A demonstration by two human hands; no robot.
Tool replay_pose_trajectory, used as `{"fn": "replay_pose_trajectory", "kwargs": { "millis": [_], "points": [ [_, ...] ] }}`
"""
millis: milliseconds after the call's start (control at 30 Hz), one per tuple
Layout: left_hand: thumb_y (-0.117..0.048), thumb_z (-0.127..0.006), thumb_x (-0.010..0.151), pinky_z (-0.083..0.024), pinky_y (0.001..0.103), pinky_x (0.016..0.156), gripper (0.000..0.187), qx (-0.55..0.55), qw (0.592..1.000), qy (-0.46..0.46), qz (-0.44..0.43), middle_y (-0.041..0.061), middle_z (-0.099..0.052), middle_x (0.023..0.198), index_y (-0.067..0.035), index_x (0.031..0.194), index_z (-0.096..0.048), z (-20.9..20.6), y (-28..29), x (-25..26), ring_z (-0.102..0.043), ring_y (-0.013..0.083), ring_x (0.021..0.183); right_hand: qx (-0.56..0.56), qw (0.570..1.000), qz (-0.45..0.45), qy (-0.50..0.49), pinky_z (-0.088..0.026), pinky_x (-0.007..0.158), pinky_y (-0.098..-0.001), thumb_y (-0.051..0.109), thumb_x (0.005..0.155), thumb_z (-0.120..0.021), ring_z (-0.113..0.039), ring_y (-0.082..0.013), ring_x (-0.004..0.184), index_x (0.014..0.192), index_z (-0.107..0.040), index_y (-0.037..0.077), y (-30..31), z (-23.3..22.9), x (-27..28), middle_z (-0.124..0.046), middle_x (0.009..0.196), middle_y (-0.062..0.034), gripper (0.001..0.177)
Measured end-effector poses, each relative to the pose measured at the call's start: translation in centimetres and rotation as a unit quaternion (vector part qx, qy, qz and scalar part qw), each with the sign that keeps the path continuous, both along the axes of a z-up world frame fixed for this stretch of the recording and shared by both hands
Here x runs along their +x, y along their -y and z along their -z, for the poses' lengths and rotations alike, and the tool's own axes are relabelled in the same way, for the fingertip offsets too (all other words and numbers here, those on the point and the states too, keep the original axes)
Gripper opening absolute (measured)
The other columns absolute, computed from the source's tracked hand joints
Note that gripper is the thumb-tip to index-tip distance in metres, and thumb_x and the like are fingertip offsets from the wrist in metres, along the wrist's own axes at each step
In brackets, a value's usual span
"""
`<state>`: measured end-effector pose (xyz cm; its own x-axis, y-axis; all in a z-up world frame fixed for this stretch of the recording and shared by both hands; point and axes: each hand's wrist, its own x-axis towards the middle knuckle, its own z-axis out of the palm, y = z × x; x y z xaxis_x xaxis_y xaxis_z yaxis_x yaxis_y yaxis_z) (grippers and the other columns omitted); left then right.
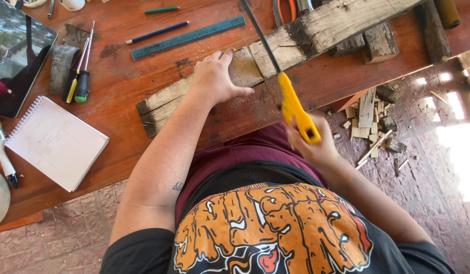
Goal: The person uses a yellow hand saw to cut a piece of wood on a workbench. They hold the wood steady with their left hand while sawing with their right hand, completing the cut by the end of the clip.
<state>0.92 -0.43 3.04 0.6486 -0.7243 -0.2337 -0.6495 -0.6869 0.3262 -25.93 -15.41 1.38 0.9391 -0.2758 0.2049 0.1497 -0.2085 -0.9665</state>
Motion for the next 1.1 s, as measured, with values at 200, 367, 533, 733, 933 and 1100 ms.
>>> {"fn": "replay_pose_trajectory", "kwargs": {
  "millis": [200,367,533,733,933,1100],
  "points": [
    [-0.090,-0.082,0.078,-0.032,0.056,0.124,0.134,-0.015,0.999,0.044,0.021,0.023,-0.045,0.166,-0.002,0.168,-0.035,0.9,0.0,0.4,-0.043,0.0389,0.151,0.078,0.995,-0.031,0.049,-0.047,0.047,-0.0213,0.007,0.110,-0.057,-0.053,-0.0067,0.050,0.087,-0.053,0.013,-0.3,0.7,0.5,-0.056,0.064,0.0037,0.024],
    [-0.085,-0.092,0.069,-0.033,0.055,0.123,0.138,-0.042,0.999,0.009,-0.001,0.023,-0.045,0.167,-0.003,0.166,-0.038,1.3,0.1,1.2,-0.042,0.0390,0.152,0.054,0.998,-0.019,0.001,-0.054,0.048,-0.0219,0.005,0.112,-0.060,-0.060,-0.0087,0.049,0.088,-0.062,0.011,1.9,0.5,6.5,-0.062,0.063,0.0016,0.024],
    [-0.075,-0.093,0.075,-0.034,0.051,0.127,0.131,-0.010,0.998,-0.056,-0.024,0.018,-0.044,0.168,-0.007,0.169,-0.032,-1.5,0.1,0.2,-0.043,0.0352,0.152,-0.016,0.999,-0.020,0.023,-0.040,0.054,-0.0243,0.010,0.106,-0.066,-0.048,-0.0056,0.057,0.086,-0.056,0.017,0.4,0.9,0.5,-0.055,0.070,0.0065,0.023],
    [-0.080,-0.093,0.073,-0.034,0.053,0.125,0.134,-0.020,0.999,-0.022,-0.011,0.018,-0.044,0.168,-0.005,0.168,-0.035,-0.3,0.1,0.8,-0.042,0.0371,0.152,0.054,0.998,-0.019,0.037,-0.041,0.048,-0.0227,0.011,0.109,-0.059,-0.049,-0.0073,0.050,0.082,-0.054,0.013,-0.5,-0.3,0.2,-0.055,0.062,0.0024,0.027],
    [-0.080,-0.091,0.076,-0.031,0.051,0.128,0.135,-0.021,0.999,-0.025,-0.003,0.020,-0.041,0.171,-0.001,0.168,-0.032,-1.1,-0.1,0.0,-0.039,0.0354,0.155,0.038,0.999,-0.014,-0.010,-0.052,0.047,-0.0195,0.002,0.112,-0.059,-0.057,-0.0054,0.050,0.086,-0.059,0.013,1.0,-0.6,6.4,-0.060,0.064,0.0037,0.027],
    [-0.078,-0.093,0.074,-0.034,0.052,0.126,0.132,-0.009,0.998,-0.050,-0.022,0.017,-0.046,0.167,-0.007,0.168,-0.036,-1.3,-0.2,0.3,-0.044,0.0355,0.150,-0.011,1.000,-0.007,-0.015,-0.041,0.048,-0.0236,0.008,0.106,-0.067,-0.050,-0.0049,0.053,0.086,-0.054,0.016,-0.3,-0.1,-0.6,-0.057,0.067,0.0054,0.025]
  ]
}}
